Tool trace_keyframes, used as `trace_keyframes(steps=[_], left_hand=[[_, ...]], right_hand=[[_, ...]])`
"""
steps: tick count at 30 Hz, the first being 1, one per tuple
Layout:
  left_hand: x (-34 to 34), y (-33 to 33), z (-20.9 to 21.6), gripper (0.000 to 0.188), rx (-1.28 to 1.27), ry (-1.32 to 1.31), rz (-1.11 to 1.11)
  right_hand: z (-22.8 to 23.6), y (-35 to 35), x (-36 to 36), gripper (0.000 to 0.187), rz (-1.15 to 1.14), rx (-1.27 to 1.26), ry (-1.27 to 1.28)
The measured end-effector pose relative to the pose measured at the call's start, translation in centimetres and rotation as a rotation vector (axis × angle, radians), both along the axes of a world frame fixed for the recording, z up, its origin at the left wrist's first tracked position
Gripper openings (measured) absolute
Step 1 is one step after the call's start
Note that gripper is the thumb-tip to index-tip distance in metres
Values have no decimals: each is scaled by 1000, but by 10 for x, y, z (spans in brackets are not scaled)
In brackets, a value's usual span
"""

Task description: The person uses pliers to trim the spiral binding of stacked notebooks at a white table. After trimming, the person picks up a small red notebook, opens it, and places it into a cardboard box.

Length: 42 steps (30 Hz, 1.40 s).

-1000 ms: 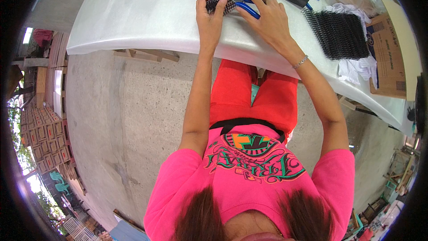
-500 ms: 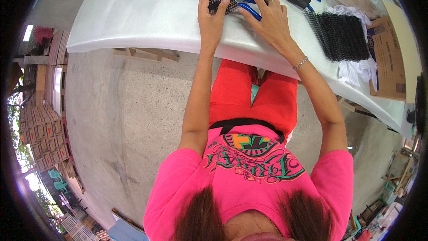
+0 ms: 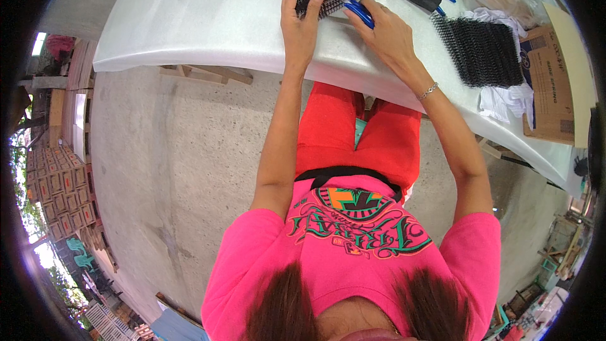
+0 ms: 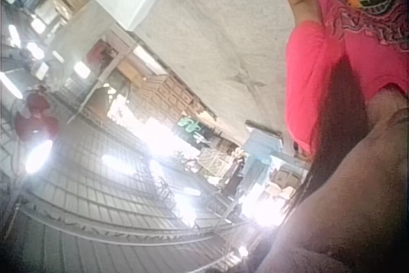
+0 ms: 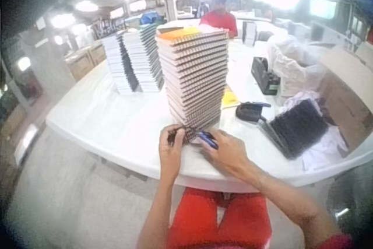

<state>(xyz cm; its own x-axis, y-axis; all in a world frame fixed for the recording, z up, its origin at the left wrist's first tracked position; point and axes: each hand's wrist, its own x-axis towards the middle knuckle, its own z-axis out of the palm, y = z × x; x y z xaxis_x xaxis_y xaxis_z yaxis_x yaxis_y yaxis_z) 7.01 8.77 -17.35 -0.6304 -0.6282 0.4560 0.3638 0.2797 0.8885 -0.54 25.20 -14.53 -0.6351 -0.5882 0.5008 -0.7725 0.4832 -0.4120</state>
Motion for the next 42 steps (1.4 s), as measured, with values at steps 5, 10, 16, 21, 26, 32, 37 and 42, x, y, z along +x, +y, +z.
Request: trace_keyframes(steps=[5,10,16,21,26,32,37,42], left_hand=[[-3,-2,-3,22,26,43,8],[-3,2,-1,23,52,37,23],[-2,2,0,24,64,43,22],[-2,3,0,27,24,41,48],[-3,5,-3,26,-100,8,207],[-1,6,2,24,-122,-12,254],[9,14,10,25,-110,-84,149],[7,8,2,23,-194,-74,163]], right_hand=[[-7,4,1,49,-13,-22,143],[-6,0,2,54,-8,30,116],[-6,-7,1,50,11,17,162],[-2,-7,2,45,11,93,11],[-5,3,5,45,-14,49,-32],[-10,5,3,49,-44,73,113],[-14,-1,1,51,-26,63,137],[-13,-5,1,49,-11,62,194]])
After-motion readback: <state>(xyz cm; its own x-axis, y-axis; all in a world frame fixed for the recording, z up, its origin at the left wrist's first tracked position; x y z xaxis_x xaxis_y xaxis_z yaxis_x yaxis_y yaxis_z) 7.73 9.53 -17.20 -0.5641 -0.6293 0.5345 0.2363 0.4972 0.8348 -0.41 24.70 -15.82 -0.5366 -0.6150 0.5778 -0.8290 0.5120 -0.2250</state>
